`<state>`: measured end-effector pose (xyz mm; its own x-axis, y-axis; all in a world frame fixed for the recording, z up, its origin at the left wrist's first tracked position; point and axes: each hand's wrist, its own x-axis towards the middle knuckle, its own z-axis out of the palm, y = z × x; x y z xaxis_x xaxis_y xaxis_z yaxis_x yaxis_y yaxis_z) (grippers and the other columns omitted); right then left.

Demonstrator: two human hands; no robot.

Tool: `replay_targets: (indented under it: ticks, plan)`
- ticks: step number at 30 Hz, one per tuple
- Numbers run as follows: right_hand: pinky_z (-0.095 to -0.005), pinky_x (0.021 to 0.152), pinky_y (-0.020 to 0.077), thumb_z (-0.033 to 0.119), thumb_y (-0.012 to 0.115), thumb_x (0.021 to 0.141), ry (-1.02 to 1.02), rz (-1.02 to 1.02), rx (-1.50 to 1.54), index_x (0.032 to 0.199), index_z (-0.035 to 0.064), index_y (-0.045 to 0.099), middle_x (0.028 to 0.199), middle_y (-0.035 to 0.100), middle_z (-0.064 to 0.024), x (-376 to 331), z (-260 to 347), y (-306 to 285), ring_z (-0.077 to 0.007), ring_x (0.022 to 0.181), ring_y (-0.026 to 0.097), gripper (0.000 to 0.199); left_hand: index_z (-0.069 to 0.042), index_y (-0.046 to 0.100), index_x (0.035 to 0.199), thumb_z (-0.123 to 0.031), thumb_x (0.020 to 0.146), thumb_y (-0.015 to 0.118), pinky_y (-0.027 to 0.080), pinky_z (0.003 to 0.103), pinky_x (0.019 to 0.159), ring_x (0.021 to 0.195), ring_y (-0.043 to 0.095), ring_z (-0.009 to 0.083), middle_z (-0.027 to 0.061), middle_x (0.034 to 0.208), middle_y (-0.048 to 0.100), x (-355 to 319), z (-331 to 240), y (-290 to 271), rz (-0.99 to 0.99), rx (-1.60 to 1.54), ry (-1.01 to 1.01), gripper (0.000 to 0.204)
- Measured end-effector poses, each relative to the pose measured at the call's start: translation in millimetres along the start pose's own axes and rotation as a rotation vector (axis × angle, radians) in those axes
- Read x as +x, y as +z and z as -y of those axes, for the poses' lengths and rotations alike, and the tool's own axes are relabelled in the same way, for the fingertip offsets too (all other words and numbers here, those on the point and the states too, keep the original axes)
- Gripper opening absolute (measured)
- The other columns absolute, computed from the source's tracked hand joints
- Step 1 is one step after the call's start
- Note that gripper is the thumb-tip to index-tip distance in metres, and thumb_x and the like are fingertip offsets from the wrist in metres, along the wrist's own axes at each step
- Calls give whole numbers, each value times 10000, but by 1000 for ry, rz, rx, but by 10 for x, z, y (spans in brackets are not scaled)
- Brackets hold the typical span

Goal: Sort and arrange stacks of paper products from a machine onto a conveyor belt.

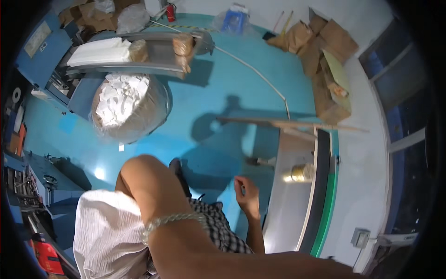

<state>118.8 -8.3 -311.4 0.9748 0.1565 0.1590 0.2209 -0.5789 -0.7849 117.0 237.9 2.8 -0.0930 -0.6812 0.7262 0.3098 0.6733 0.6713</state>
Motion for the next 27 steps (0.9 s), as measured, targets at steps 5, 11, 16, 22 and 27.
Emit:
replay_targets:
  ticks: [5, 11, 16, 22, 27]
  plan:
    - [-354, 702, 527, 91, 676, 919, -222, 105, -54, 1077, 47, 660, 941, 678, -130, 707, 579, 1135, -260, 800, 665, 165, -10, 732, 959, -528, 1023, 346, 487, 300, 867, 688, 688, 231, 122, 754, 712, -264, -759, 646, -987, 452, -58, 649]
    - [-363, 730, 532, 90, 679, 914, -266, 419, 99, 1095, 36, 657, 950, 673, -139, 1599, 1564, 2325, -267, 835, 672, 190, 51, 664, 1117, -464, 1006, 414, 514, 382, 890, 933, 666, 308, 199, 1090, 664, -1775, -1199, 192, -757, 926, 75, 583]
    - [-388, 785, 529, 117, 651, 927, -190, 319, 484, 1083, 41, 668, 970, 680, -134, 2092, 1629, 2684, -267, 918, 680, 174, -68, 614, 1173, -141, 882, 648, 495, 418, 766, 993, 600, 363, 199, 1260, 569, -2777, -1436, -499, -1137, 1485, -295, 302]
    - [-343, 686, 539, 66, 680, 911, -243, 249, -35, 1069, 39, 677, 913, 699, -120, 3305, 2227, 2333, -212, 780, 683, 160, -41, 632, 703, -89, 873, 686, 489, 402, 670, 643, 613, 323, 127, 682, 629, -4055, -2303, -981, -1685, 1568, -738, 185]
    - [-303, 691, 509, -17, 652, 896, -294, 137, -35, 1097, -7, 647, 918, 620, -107, 4150, 2461, 2111, -181, 765, 601, 202, -53, 651, 941, -82, 795, 727, 414, 469, 857, 1062, 550, 367, 154, 1104, 629, -4983, -2938, -1427, -1600, 2054, -896, 167]
